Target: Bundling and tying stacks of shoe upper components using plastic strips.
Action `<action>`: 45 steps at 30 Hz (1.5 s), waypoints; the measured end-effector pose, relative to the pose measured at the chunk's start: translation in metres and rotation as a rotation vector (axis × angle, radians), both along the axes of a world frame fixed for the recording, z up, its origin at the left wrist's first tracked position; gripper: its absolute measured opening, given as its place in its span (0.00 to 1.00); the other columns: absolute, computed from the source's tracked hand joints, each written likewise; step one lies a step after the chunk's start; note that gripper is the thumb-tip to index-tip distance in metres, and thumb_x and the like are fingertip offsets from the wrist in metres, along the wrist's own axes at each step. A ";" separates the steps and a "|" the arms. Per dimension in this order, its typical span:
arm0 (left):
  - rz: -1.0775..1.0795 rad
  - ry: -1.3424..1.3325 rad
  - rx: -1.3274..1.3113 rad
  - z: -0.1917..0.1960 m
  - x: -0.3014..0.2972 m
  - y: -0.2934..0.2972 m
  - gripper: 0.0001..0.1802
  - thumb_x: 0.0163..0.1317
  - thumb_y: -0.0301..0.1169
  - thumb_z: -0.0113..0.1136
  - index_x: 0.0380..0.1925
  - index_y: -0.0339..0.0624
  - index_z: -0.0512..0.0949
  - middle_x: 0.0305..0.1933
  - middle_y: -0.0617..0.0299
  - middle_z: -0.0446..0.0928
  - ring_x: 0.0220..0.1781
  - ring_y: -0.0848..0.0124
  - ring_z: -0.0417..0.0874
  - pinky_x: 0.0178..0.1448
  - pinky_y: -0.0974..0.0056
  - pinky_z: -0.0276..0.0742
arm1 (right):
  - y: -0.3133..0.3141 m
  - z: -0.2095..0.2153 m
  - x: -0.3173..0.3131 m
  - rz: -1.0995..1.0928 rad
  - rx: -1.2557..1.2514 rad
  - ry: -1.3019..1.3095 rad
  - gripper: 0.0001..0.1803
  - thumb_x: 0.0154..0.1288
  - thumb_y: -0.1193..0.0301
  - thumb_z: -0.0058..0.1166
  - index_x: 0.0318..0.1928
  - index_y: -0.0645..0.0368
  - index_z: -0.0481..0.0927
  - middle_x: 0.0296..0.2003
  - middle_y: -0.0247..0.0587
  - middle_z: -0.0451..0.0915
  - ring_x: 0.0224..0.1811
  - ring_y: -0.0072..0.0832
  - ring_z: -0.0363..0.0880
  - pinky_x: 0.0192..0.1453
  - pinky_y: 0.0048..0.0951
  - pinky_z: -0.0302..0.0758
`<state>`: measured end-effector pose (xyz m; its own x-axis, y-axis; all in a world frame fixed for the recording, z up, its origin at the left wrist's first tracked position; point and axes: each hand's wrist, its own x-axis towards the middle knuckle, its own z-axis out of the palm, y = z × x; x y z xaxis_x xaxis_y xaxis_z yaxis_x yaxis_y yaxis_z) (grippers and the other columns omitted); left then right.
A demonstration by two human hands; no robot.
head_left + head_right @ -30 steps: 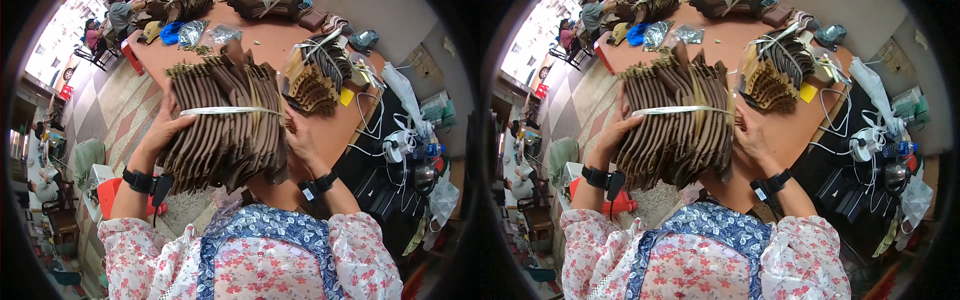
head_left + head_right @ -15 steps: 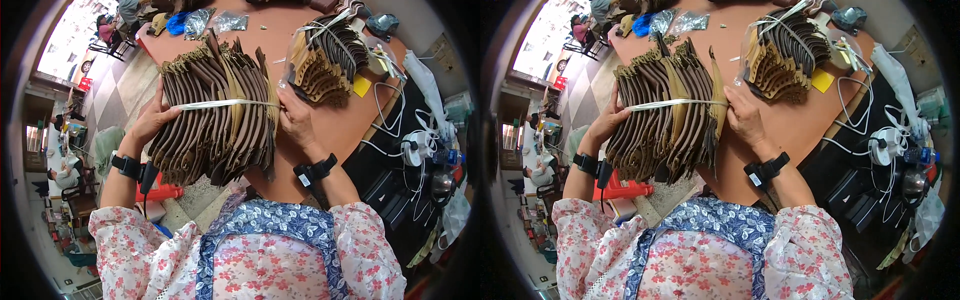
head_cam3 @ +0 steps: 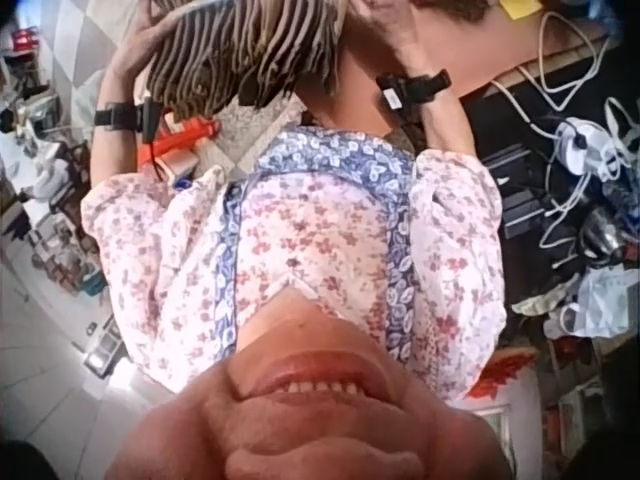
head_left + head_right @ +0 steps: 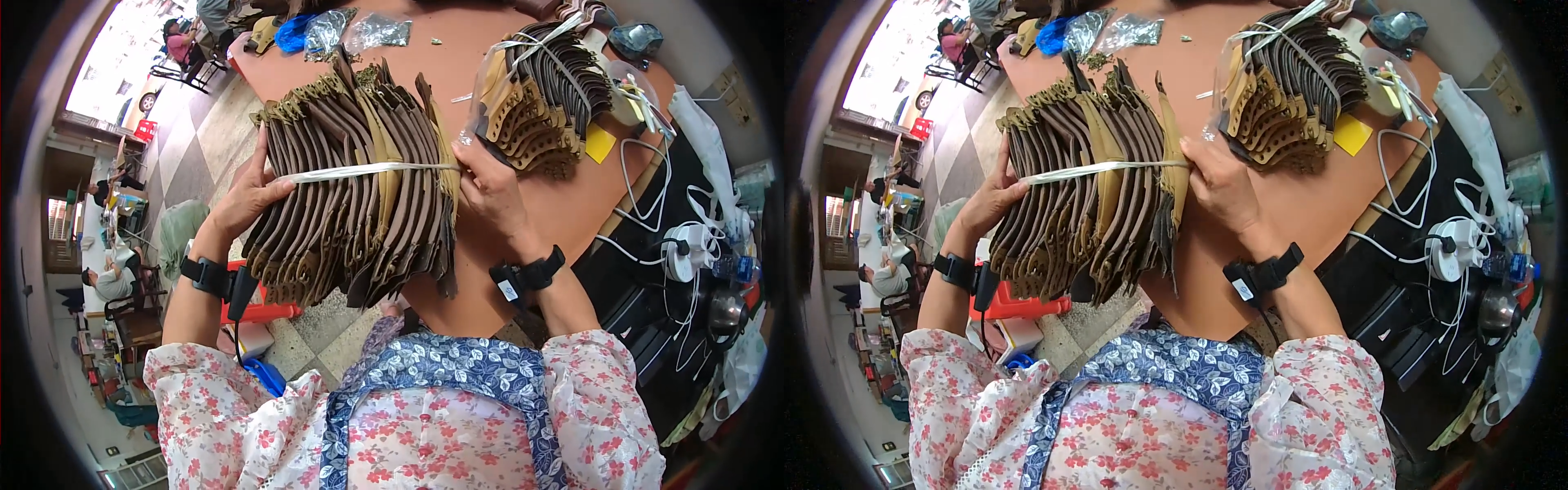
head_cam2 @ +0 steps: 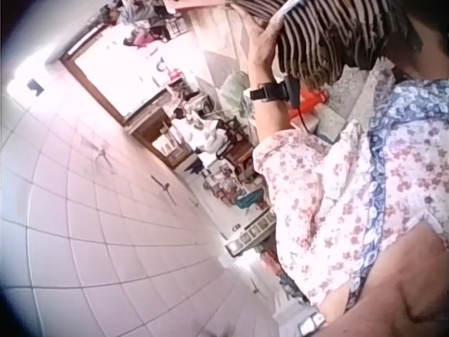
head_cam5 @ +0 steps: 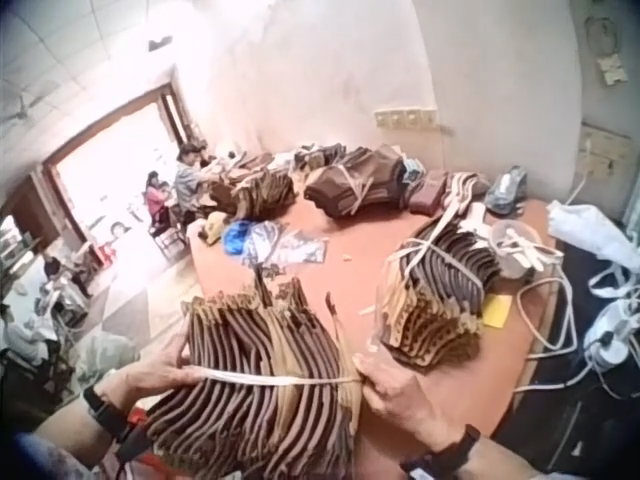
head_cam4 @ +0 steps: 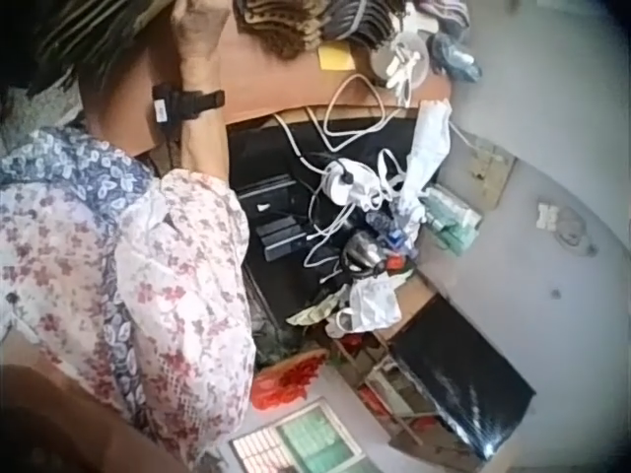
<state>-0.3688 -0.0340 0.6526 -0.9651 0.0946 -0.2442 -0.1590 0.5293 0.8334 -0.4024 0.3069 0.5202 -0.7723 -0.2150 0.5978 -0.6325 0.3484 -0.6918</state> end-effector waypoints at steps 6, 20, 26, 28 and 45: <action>-0.010 -0.054 -0.085 0.000 -0.004 -0.003 0.56 0.56 0.38 0.63 0.69 0.47 0.29 0.29 0.62 0.68 0.29 0.78 0.63 0.34 0.74 0.62 | 0.005 0.003 -0.010 0.082 -0.142 -0.258 0.17 0.50 0.82 0.50 0.44 0.62 0.77 0.34 0.50 0.80 0.35 0.43 0.79 0.43 0.31 0.76; 0.011 -0.166 -0.094 0.010 -0.002 0.005 0.53 0.59 0.34 0.60 0.69 0.49 0.27 0.41 0.65 0.65 0.37 0.77 0.62 0.47 0.74 0.62 | 0.005 0.014 -0.011 0.022 0.164 0.196 0.19 0.48 0.84 0.51 0.45 0.63 0.76 0.39 0.47 0.78 0.40 0.41 0.79 0.43 0.33 0.79; -0.011 -0.016 -0.108 0.001 -0.001 0.003 0.55 0.58 0.38 0.62 0.68 0.43 0.28 0.27 0.69 0.57 0.29 0.80 0.56 0.35 0.77 0.56 | 0.005 0.016 -0.009 0.002 0.205 0.102 0.13 0.53 0.85 0.49 0.41 0.65 0.76 0.37 0.49 0.79 0.37 0.43 0.80 0.41 0.32 0.77; -0.017 0.006 -0.132 0.003 0.002 0.005 0.55 0.58 0.40 0.62 0.68 0.42 0.28 0.30 0.67 0.60 0.31 0.77 0.59 0.38 0.75 0.59 | 0.013 0.022 -0.006 0.067 0.250 0.142 0.13 0.54 0.84 0.49 0.43 0.66 0.75 0.37 0.50 0.78 0.37 0.44 0.79 0.40 0.33 0.77; 0.009 0.045 -0.064 0.008 0.001 0.027 0.50 0.62 0.34 0.57 0.69 0.46 0.30 0.31 0.69 0.62 0.31 0.81 0.60 0.37 0.78 0.60 | 0.015 0.027 -0.019 0.069 0.198 0.002 0.06 0.58 0.74 0.53 0.36 0.60 0.73 0.29 0.45 0.73 0.26 0.42 0.74 0.29 0.36 0.72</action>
